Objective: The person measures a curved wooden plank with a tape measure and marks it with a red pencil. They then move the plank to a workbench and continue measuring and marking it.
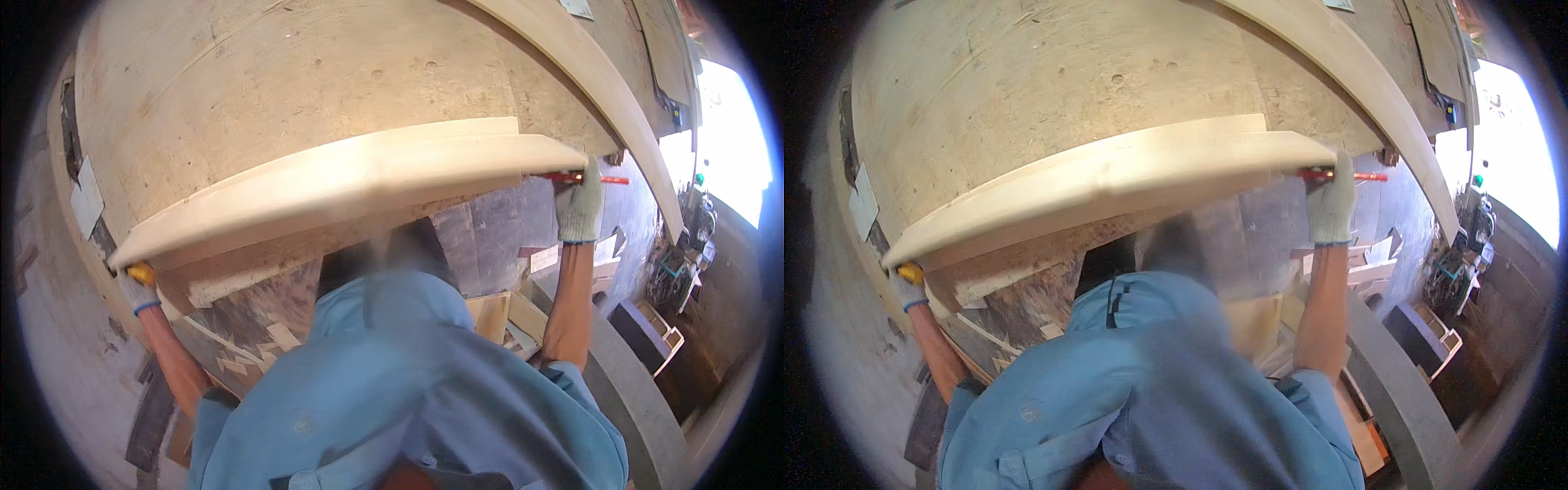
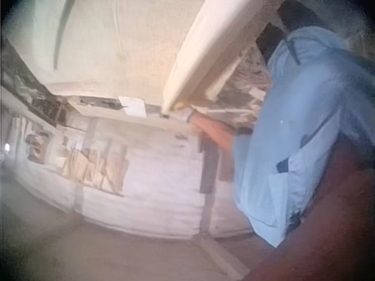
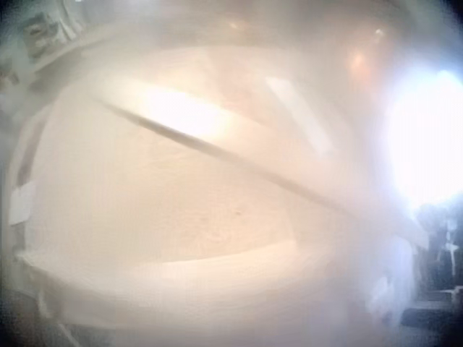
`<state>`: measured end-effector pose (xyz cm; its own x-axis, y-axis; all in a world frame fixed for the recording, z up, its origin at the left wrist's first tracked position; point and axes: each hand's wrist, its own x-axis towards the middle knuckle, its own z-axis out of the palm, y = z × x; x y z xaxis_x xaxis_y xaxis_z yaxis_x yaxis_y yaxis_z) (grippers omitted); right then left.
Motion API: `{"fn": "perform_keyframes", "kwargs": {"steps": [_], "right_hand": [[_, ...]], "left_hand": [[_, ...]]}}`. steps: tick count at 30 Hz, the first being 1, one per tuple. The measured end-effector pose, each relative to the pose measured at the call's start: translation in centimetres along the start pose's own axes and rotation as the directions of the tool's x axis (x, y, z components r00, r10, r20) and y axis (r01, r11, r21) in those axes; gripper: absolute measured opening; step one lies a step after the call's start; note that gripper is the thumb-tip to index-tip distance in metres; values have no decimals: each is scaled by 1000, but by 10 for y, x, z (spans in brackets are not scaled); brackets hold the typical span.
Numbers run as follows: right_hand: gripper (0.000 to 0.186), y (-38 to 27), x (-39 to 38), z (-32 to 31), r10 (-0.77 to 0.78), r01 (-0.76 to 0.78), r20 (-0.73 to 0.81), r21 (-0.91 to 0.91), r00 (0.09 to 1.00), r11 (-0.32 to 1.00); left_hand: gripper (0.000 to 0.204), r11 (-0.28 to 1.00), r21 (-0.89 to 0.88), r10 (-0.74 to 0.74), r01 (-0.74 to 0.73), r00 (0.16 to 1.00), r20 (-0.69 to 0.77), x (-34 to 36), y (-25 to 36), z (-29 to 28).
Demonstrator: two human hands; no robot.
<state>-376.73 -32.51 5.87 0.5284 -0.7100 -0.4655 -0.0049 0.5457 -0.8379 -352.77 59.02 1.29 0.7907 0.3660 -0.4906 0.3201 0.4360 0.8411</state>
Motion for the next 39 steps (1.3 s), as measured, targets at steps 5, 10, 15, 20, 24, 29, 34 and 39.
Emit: {"fn": "perform_keyframes", "kwargs": {"steps": [5,10,15,20,24,29,34,39], "right_hand": [[40,8,-47,-30,73,-56,73,-213,995,975],[38,28,-49,-15,136,-166,-112,-340,984,926],[46,45,-33,-70,-48,15,-15,-819,999,573],[42,51,-29,-63,-210,203,105,-824,972,528],[40,53,-14,-54,-73,25,-41,-683,996,730],[44,52,-4,-72,-84,-11,-106,-683,991,730],[49,54,-15,-53,-136,37,-71,-748,988,662],[54,56,-32,-37,-147,-6,-118,-799,982,602]], "left_hand": [[38,945,317,-71,87,996,-62,-69,-31,-2],[31,707,676,-138,208,978,-157,-95,-21,1],[33,743,622,-196,249,969,-153,-95,-18,-6],[34,703,697,23,139,976,-218,-79,-28,7],[32,-6,1000,377,3,926,0,-78,-38,-42],[38,-286,958,530,33,838,129,-108,-36,31],[44,-103,989,458,-107,878,142,-121,-38,86],[50,3,998,359,-67,931,62,-129,-43,107]]}}
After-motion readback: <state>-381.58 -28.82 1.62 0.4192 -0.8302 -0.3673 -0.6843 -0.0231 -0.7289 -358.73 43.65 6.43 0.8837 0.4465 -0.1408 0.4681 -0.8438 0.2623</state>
